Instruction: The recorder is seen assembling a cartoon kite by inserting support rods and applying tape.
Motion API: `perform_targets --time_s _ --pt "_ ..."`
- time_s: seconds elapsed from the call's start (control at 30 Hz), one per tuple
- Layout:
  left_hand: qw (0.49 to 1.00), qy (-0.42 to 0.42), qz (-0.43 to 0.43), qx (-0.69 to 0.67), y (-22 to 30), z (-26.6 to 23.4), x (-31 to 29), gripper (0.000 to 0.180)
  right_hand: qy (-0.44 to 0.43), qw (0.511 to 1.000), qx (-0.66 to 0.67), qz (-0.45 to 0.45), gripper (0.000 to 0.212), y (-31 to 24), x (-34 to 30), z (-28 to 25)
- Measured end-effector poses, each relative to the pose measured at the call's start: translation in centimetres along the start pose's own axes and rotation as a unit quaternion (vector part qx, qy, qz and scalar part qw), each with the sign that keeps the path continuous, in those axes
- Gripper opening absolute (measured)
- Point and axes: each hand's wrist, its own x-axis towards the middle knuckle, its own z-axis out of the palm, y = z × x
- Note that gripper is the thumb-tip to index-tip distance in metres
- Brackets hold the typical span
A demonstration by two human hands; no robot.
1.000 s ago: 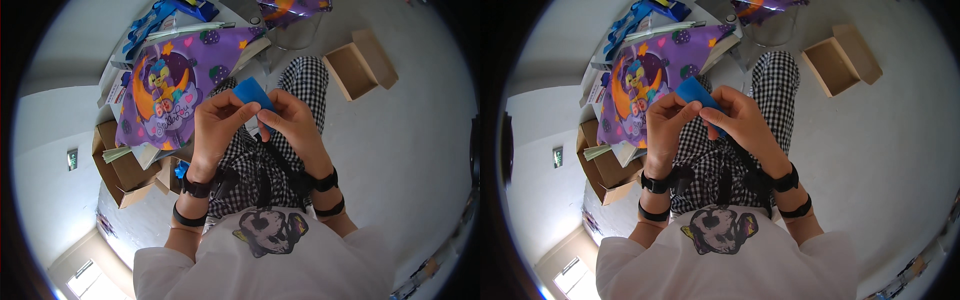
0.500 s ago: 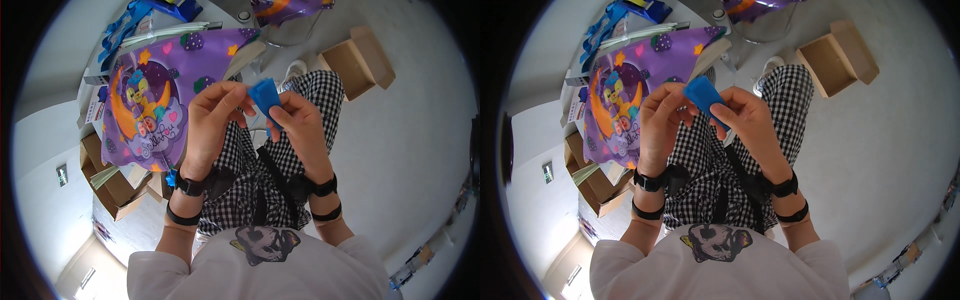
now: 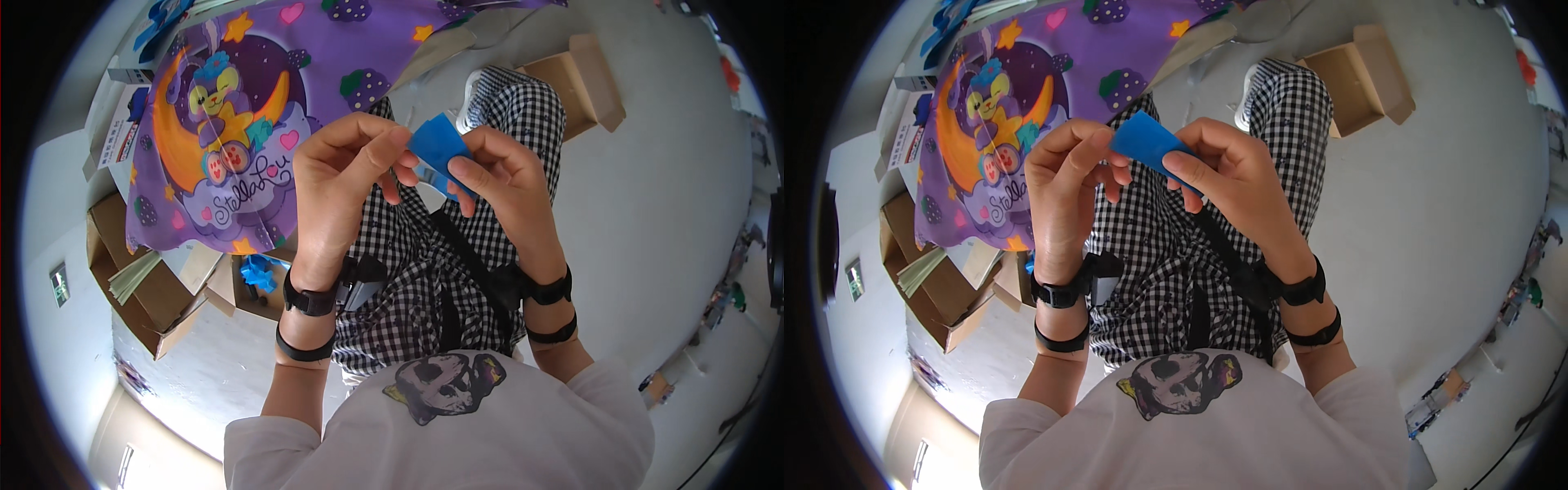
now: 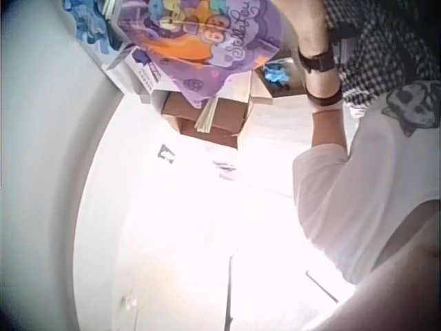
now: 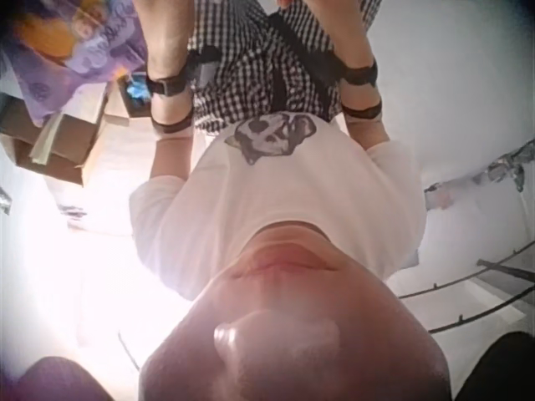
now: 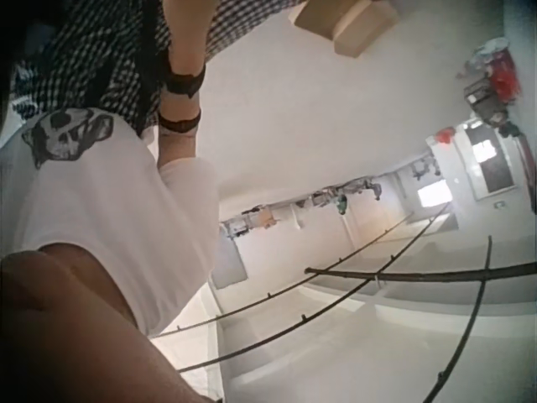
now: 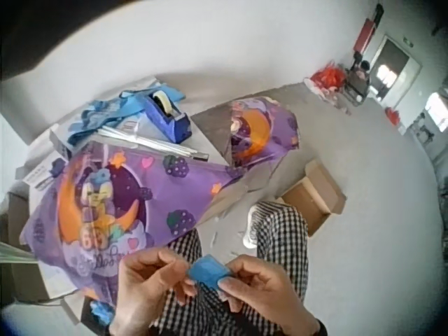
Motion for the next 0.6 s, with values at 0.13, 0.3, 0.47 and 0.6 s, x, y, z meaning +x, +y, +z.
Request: perform_targets --time_s 0.13,0.3,0.47,0.6 --pt "0.998 0.014 -0.004 -0.064 0.4 -1.0 -0.7 0.012 0.001 1.0 -0.025 0.007 0.014 0.0 -0.1 1.1" --pt "1.0 0.003 0.026 -0.012 -0.2 -1.8 -1.6 0.014 0.009 0.999 -0.038 0.014 0.015 -0.1 -0.8 2.1" --pt "0.999 0.019 0.018 -0.04 0.2 -1.2 -2.0 0.018 0.012 0.998 -0.035 0.042 0.015 -0.5 -1.3 2.5" --pt "0.998 0.011 0.049 0.032 0.2 -1.1 -2.2 0.022 0.013 0.995 -0.074 0.058 0.018 -1.0 -1.9 2.8"
